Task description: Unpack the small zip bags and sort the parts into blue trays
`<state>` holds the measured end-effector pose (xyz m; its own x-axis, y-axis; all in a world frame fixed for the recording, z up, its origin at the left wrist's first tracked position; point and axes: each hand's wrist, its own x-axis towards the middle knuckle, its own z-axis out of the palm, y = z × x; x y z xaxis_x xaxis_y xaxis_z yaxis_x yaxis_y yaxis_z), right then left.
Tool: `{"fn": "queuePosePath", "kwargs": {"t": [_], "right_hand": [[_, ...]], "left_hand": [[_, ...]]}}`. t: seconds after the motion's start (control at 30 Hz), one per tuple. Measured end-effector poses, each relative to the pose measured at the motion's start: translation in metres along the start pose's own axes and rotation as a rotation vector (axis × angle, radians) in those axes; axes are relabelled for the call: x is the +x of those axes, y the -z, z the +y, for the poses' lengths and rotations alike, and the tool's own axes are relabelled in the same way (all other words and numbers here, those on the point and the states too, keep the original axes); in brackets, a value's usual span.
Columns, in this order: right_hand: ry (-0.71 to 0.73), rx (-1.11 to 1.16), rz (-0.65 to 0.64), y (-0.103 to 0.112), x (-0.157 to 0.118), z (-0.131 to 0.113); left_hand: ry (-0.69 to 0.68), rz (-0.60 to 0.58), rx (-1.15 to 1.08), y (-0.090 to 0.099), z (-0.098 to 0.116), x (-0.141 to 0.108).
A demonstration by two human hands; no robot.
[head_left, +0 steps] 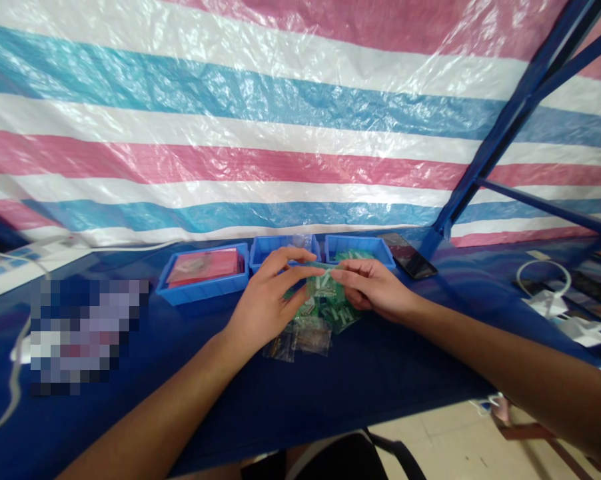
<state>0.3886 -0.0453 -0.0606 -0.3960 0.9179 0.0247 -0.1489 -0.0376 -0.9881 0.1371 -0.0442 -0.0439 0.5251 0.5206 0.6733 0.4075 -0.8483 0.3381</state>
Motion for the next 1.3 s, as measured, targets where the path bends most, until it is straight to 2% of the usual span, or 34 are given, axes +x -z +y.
{"fn": "queuePosePath", "kwargs": {"t": [0.1, 0.27, 0.43, 0.53, 0.63, 0.73, 0.87, 1.0, 1.1, 1.3], "right_hand": [[0.02, 0.004, 0.021, 0.002, 0.001, 0.001], [0.045, 0.013, 0.025, 0.004, 0.004, 0.005], [0.047, -0.124, -0.013, 0.002, 0.001, 0.001], [0.102, -0.163, 0.052, 0.004, 0.001, -0.002], [0.186, -0.101, 0.154, 0.01, 0.005, -0.003], [0.258, -0.012, 0.261, 0.015, 0.009, -0.005], [0.297, 0.062, 0.373, 0.015, 0.01, -0.01], [0.326, 0.112, 0.441, 0.015, 0.01, -0.011], [0.321, 0.144, 0.477, 0.016, 0.012, -0.01], [0.238, 0.183, 0.44, 0.012, 0.01, -0.012]], "left_hand": [[0.053, 0.051, -0.025, 0.003, 0.001, 0.001], [0.261, 0.084, -0.041, 0.001, 0.003, 0.003], [0.411, 0.0, -0.295, -0.002, 0.004, 0.003], [0.435, -0.043, -0.358, -0.004, 0.003, 0.002], [0.409, -0.077, -0.296, -0.005, 0.001, 0.002], [0.302, -0.122, -0.156, -0.006, -0.001, 0.002], [0.15, -0.237, -0.079, -0.007, -0.001, 0.0], [0.093, -0.337, -0.044, -0.006, 0.0, -0.002], [0.07, -0.372, -0.035, -0.007, -0.001, -0.002], [0.068, -0.411, 0.007, -0.009, -0.002, -0.003]]}}
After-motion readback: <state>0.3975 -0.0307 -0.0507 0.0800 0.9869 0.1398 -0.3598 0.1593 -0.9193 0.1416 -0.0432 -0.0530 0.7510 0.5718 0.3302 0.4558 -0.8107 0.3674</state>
